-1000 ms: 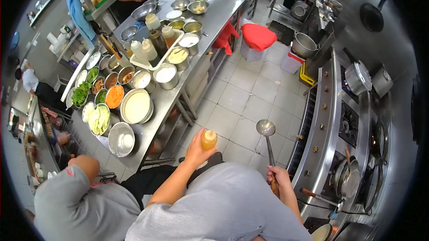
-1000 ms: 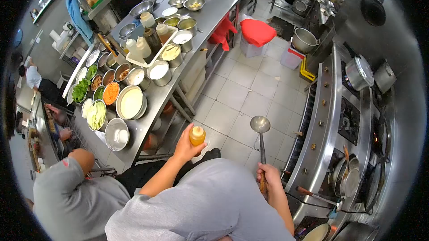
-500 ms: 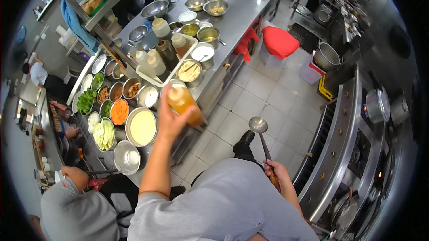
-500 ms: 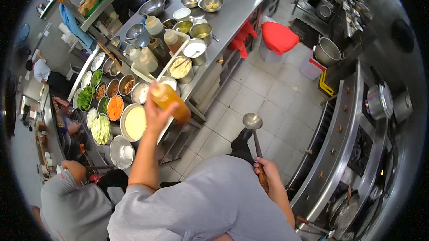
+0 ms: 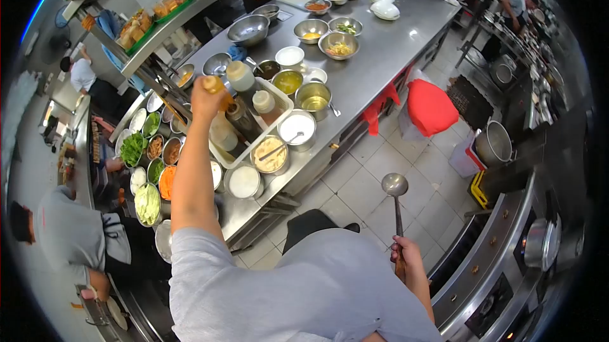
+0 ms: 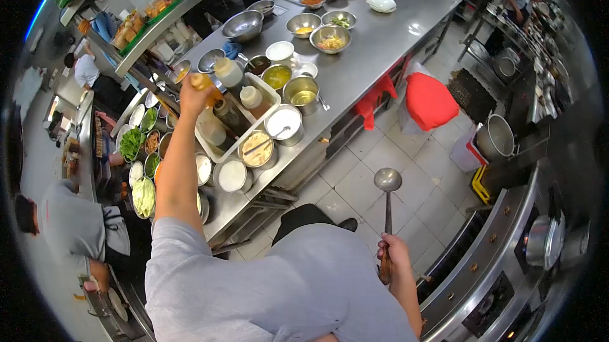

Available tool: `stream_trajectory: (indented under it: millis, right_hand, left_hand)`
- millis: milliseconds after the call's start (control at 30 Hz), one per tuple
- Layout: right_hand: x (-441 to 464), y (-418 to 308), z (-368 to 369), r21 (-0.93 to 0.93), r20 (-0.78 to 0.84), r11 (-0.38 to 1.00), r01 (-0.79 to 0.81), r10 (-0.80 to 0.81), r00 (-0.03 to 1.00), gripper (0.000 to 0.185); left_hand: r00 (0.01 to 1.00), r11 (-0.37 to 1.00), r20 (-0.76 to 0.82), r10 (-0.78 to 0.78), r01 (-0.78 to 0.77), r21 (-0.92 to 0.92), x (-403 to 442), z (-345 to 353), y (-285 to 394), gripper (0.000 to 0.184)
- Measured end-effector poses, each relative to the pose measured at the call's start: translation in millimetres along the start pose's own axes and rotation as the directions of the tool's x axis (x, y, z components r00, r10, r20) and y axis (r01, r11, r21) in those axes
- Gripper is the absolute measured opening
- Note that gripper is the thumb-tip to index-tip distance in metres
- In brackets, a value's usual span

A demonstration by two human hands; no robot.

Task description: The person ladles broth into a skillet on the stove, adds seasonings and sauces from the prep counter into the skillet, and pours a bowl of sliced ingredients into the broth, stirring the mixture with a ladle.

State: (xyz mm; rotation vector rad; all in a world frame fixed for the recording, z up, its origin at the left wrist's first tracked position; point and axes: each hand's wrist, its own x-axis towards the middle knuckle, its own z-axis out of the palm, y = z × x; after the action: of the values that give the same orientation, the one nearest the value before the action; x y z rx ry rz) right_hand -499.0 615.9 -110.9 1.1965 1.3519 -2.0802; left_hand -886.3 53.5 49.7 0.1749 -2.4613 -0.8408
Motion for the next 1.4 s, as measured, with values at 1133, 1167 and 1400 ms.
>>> stream_trajectory:
  millis: [1133, 1167, 1400]
  right_hand:
    - [116, -142, 73, 0.200, -0.155, 0.978, 0.063, -0.032, 0.987, 0.019]
    - [113, -140, 73, 0.199, -0.162, 0.978, 0.058, -0.025, 0.986, 0.020]
    - [105, -127, 77, 0.203, -0.166, 0.977, 0.066, -0.032, 0.986, 0.020]
  left_hand:
    - [0.924, 0.775, 0.309, -0.225, -0.023, 0.631, 313, -196, 155, 0.034]
    - [0.921, 0.776, 0.315, -0.231, -0.021, 0.631, 315, -194, 149, 0.034]
    - [0.933, 0.733, 0.338, -0.119, -0.147, 0.664, 319, -182, 131, 0.039]
